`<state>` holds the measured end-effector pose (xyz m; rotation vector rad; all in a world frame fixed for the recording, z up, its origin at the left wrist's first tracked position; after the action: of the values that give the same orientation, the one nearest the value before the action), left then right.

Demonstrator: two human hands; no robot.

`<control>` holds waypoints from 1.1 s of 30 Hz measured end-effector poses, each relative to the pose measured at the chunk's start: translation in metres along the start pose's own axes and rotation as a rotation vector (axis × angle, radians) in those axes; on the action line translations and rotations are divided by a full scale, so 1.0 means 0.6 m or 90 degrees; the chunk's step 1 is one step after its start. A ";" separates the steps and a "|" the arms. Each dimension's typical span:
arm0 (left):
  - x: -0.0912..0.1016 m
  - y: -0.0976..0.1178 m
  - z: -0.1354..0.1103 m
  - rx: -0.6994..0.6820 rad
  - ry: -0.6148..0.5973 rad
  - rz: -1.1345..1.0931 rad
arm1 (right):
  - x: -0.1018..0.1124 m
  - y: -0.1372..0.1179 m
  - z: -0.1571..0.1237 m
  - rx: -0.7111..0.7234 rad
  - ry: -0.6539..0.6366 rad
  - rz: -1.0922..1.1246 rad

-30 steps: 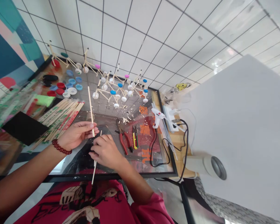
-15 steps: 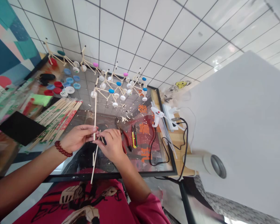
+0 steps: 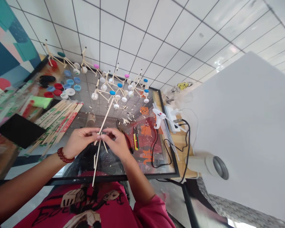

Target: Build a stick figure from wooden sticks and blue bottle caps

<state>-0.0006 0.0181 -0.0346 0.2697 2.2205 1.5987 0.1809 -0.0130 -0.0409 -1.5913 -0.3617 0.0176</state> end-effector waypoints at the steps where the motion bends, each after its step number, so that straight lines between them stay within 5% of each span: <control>1: -0.002 0.002 -0.002 -0.003 -0.010 0.021 | 0.000 0.000 0.004 -0.015 -0.011 0.025; 7: -0.010 0.002 -0.006 0.003 -0.049 0.065 | -0.011 0.001 0.019 -0.047 -0.038 0.064; 13: -0.005 -0.019 0.002 0.165 -0.139 -0.152 | -0.013 0.005 0.022 -0.092 -0.040 0.116; 18: -0.005 -0.019 -0.001 0.212 -0.173 -0.151 | -0.011 0.006 0.021 -0.084 -0.021 0.112; 28: -0.012 -0.013 -0.006 0.212 -0.150 -0.145 | -0.008 0.017 0.021 -0.052 -0.026 0.072; 33: -0.005 -0.002 -0.002 0.182 -0.060 -0.210 | 0.002 0.009 -0.003 0.069 0.017 -0.121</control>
<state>0.0016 0.0154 -0.0350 0.0479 2.2754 1.0780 0.1834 -0.0144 -0.0456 -1.4430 -0.4814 -0.1275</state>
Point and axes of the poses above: each hand's wrist, its own z-axis towards the middle knuckle, its own x-axis out of the back of the hand, y = z × x, the point moved 3 cm from there along z, towards the middle knuckle, and after that the axes turned 12 degrees about -y, right-handed, at the moved point
